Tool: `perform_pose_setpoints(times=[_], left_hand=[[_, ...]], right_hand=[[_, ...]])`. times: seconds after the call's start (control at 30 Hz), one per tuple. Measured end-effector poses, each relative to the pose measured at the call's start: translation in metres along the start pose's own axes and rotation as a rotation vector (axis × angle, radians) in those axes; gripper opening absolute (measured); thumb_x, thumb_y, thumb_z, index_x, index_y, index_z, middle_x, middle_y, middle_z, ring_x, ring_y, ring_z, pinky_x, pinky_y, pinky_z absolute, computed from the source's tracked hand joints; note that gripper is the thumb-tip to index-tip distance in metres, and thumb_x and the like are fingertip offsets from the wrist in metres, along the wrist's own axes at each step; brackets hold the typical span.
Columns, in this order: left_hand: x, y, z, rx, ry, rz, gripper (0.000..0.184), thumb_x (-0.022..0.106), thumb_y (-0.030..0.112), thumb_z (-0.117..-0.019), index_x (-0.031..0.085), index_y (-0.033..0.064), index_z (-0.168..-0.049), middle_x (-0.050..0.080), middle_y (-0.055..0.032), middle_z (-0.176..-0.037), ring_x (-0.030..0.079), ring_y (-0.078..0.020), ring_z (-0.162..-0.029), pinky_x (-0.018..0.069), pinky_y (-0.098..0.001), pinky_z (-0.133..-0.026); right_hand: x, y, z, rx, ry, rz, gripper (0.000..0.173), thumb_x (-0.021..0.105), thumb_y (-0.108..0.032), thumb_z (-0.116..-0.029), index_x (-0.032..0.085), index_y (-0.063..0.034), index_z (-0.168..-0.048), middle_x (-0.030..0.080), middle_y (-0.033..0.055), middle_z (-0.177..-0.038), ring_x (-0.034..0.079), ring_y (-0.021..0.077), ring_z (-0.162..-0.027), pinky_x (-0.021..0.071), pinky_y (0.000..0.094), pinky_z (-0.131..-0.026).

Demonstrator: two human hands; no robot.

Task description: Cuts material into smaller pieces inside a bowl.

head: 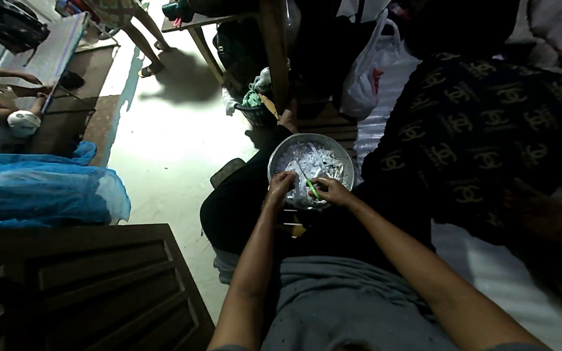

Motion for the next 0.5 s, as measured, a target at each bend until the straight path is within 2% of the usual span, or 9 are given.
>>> perform_pose_setpoints(times=[0.27,0.5], left_hand=[[0.0014,0.0014,0.0019,-0.028,-0.007,-0.003,0.012,0.058,0.013,-0.1034,0.065,0.0031,-0.103,0.06,0.0006,-0.082,0.056,-0.0063,-0.069,0.0513,-0.0244,-0.068],[-0.0009,0.0013,0.0008,-0.017,0.009,0.021,0.013,0.058,0.014,-0.1036,0.065,0.0031,-0.105,0.061,0.0,-0.084,0.056,-0.0066,-0.07,0.0515,-0.0248,-0.069]], right_hand=[[-0.0011,0.0009,0.0002,-0.011,0.036,-0.008,0.035,0.068,-0.013,-0.0966,0.062,0.005,-0.126,0.07,0.0146,-0.092,0.067,0.0154,-0.077,0.0578,0.0341,-0.08],[0.0003,0.0038,-0.0007,0.015,-0.055,-0.023,0.043,0.068,-0.022,-0.0968,0.059,0.0032,-0.131,0.068,0.0169,-0.106,0.067,0.0174,-0.087,0.0562,0.0361,-0.086]])
Point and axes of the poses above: each hand's wrist, its own z-axis away from the middle knuckle, its own x-axis out of the palm, y = z × x, the point moved 3 cm from there along -z, towards the middle knuckle
